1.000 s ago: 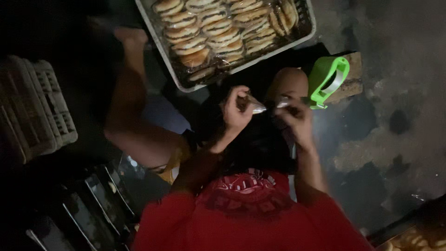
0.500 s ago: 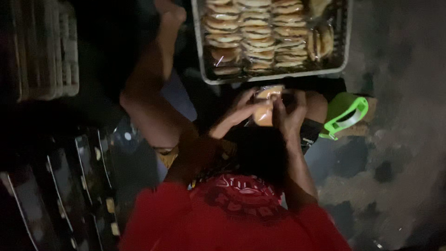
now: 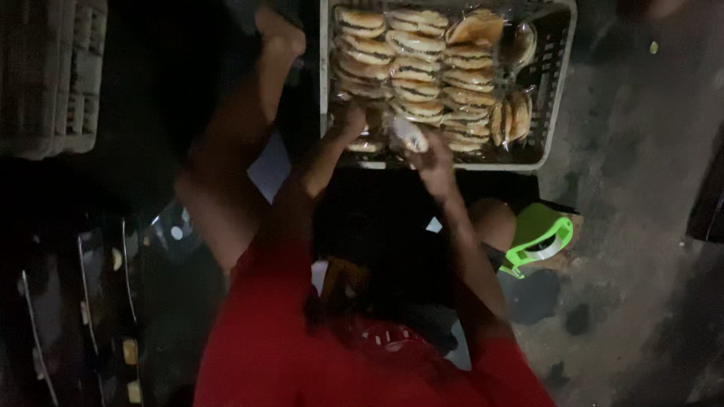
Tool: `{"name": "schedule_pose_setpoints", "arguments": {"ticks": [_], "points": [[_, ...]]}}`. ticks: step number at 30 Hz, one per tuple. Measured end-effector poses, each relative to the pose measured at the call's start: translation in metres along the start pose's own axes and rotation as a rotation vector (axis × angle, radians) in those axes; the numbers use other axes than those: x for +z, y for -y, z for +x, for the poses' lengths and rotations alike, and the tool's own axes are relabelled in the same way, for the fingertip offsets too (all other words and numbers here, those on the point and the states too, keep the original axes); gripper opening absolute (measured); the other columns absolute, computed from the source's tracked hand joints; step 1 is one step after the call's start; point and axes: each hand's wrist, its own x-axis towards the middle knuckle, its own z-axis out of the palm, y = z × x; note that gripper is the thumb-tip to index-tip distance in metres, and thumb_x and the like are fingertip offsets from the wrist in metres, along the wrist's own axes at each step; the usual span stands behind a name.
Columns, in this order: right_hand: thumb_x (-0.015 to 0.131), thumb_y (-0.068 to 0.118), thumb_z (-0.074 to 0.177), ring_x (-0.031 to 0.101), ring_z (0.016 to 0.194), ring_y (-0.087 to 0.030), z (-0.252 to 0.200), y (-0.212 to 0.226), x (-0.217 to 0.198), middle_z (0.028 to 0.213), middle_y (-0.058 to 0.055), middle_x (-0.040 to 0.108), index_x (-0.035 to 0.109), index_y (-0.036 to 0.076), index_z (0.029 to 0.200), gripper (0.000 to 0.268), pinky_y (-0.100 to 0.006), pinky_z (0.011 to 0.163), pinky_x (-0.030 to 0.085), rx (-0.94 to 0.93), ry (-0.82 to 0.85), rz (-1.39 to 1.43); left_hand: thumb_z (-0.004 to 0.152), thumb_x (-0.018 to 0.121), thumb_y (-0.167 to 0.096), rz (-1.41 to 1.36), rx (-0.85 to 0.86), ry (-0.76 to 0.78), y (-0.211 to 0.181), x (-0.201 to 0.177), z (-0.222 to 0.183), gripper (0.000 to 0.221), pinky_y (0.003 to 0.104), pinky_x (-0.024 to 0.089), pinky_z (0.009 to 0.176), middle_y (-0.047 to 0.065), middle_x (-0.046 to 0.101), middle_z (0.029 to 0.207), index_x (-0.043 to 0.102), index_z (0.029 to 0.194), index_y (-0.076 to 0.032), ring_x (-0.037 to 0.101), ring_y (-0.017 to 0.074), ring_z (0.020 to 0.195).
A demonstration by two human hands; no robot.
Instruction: The person places bread items into individual plastic bags and then puts them into a crate.
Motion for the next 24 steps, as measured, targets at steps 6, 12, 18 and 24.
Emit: {"name": "schedule_pose_setpoints", "arguments": {"ticks": [6,12,18,24], "points": [[0.066,0.020,0.093,0.059,0.113,-0.030,0.041,-0.076,0.075,0.126,-0.012,0.066,0.065,0.012,0.133,0.040,-0.051,0.098,0.045,-0.316,0.132,-0.577,0.086,0.074,-0.035,0.179,0.070,0.095,0.008,-0.039,0.001,0.041,0.041,0.058,0.081,0.015,0.073,0.114,0.070,0.116,-0.006,0.073,0.0297,0.100],[0.067,0.042,0.097,0.055,0.126,-0.033,0.058,-0.126,0.112,0.132,-0.009,0.066,0.065,0.018,0.132,0.043,-0.063,0.117,0.035,-0.213,0.404,-1.068,0.085,0.077,-0.037,0.045,0.142,0.114,-0.032,-0.110,-0.027,0.047,0.041,0.058,0.082,0.017,0.071,0.118,0.069,0.119,-0.005,0.072,0.0301,0.102],[0.064,0.053,0.086,0.050,0.124,-0.037,0.070,-0.133,0.158,0.129,-0.016,0.060,0.061,0.010,0.133,0.064,-0.061,0.103,0.036,0.030,0.374,-0.989,0.078,0.083,-0.037,-0.738,0.191,-0.107,-0.014,-0.199,-0.093,0.063,0.039,0.057,0.091,0.015,0.064,0.129,0.060,0.128,-0.006,0.066,0.0287,0.115],[0.055,0.043,0.101,0.052,0.108,-0.034,0.053,-0.043,0.127,0.116,-0.016,0.060,0.062,0.004,0.127,0.047,-0.053,0.092,0.041,0.290,-0.160,0.023,0.087,0.082,-0.043,-0.583,0.270,-0.395,-0.038,-0.154,-0.174,0.070,0.044,0.051,0.102,0.020,0.060,0.137,0.055,0.140,-0.006,0.061,0.0348,0.124]]}}
